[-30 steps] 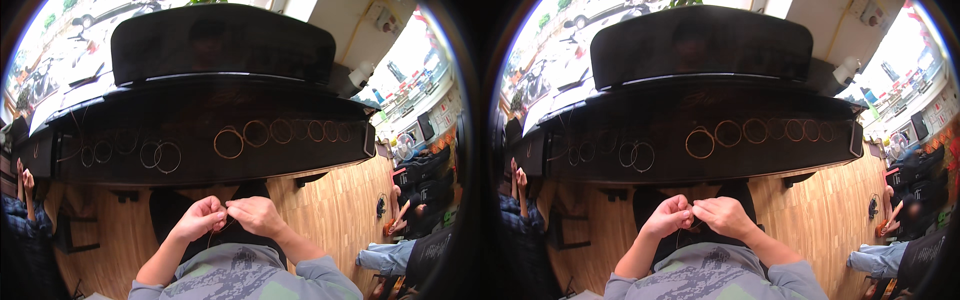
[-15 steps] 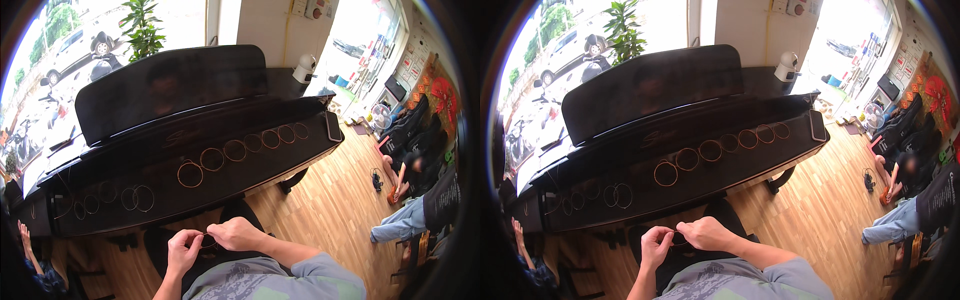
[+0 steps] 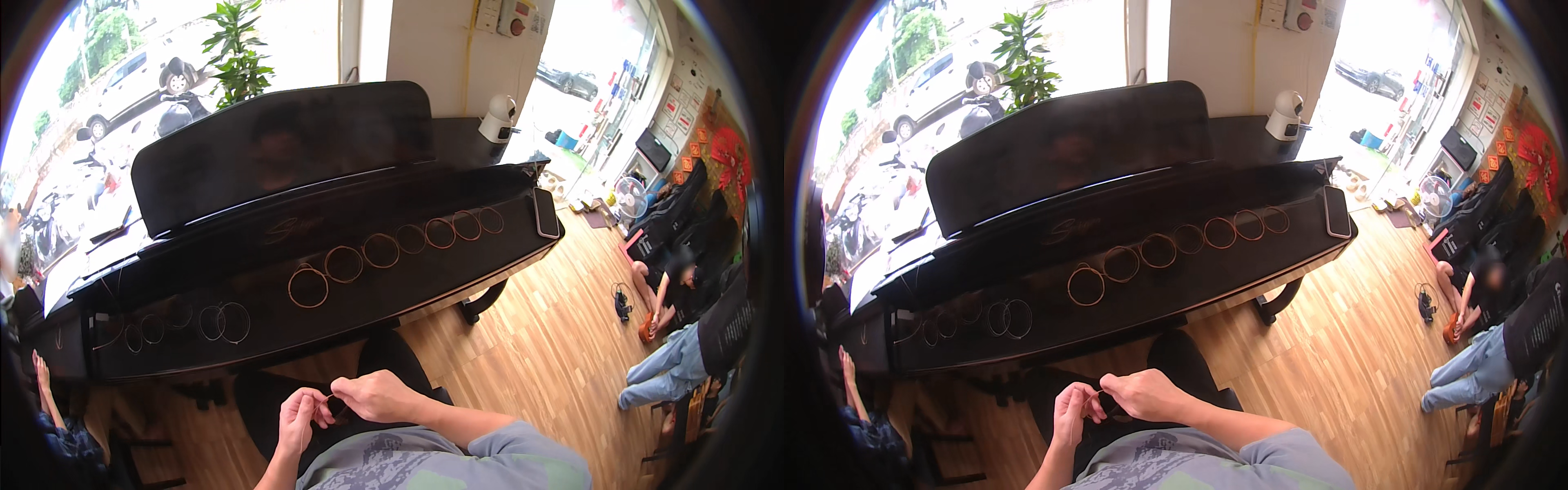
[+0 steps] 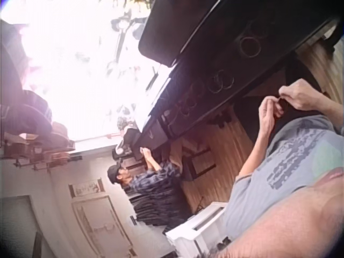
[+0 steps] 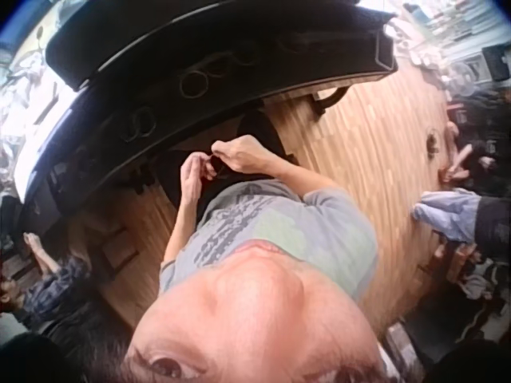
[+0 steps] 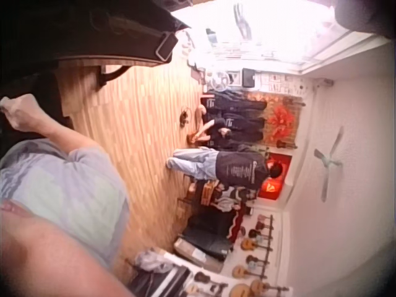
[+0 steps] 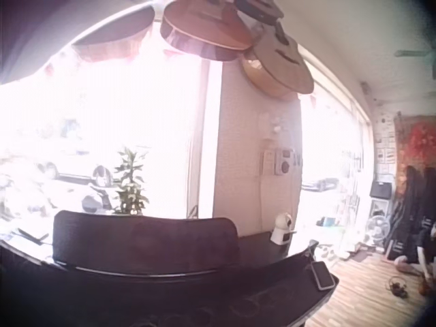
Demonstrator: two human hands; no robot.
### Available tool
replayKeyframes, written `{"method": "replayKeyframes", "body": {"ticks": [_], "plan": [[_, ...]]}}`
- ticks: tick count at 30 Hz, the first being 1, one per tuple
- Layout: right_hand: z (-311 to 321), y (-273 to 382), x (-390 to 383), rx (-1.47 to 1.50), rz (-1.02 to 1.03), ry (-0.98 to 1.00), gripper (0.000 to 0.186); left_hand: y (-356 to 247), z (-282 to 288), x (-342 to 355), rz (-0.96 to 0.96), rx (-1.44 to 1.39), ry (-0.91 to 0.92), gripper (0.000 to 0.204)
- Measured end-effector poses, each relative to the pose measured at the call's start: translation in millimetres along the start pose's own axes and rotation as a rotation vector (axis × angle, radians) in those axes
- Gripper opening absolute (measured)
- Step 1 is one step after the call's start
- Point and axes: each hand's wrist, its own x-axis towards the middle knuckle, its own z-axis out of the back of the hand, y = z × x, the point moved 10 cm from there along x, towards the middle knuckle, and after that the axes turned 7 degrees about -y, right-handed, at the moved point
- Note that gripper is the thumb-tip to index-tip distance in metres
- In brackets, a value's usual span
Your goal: The person shapes copper wire into circular loops by hand, repeatedly bending and twisting the ends to form closed rings. The person places the finished loops on the piano lid and continues with additional pieces of wire.
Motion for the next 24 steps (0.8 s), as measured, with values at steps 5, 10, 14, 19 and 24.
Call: {"method": "replayKeyframes", "body": {"ticks": [5, 10, 14, 19, 24], "plan": [[-1.2, -3.2, 0.1, -0.119, -0.026, 0.002, 0.010, 2.6, -5.3, -4.1, -0.010, 0.147, 0.036, 0.008], [2.0, -3.3, 11.0, -0.026, -0.029, -0.017, 0.010, 1.1, 4.9, -0.8, 0.052, 0.293, 0.008, 0.012], [8.9, -21.2, 6.6, 0.280, -0.311, -0.064, 0.011, -20.3, -1.4, 10.0, 0.039, 0.265, -0.025, 0.013], [12.8, -7.3, 16.7, 0.229, -0.143, -0.162, 0.014, -8.8, -9.3, 14.5, 0.153, -0.077, 0.066, 0.011], [17.8, 5.2, 27.1, 0.168, 0.027, -0.272, 0.013, -6.7, -14.2, 10.4, 0.317, -0.292, 0.087, 0.012]]}}
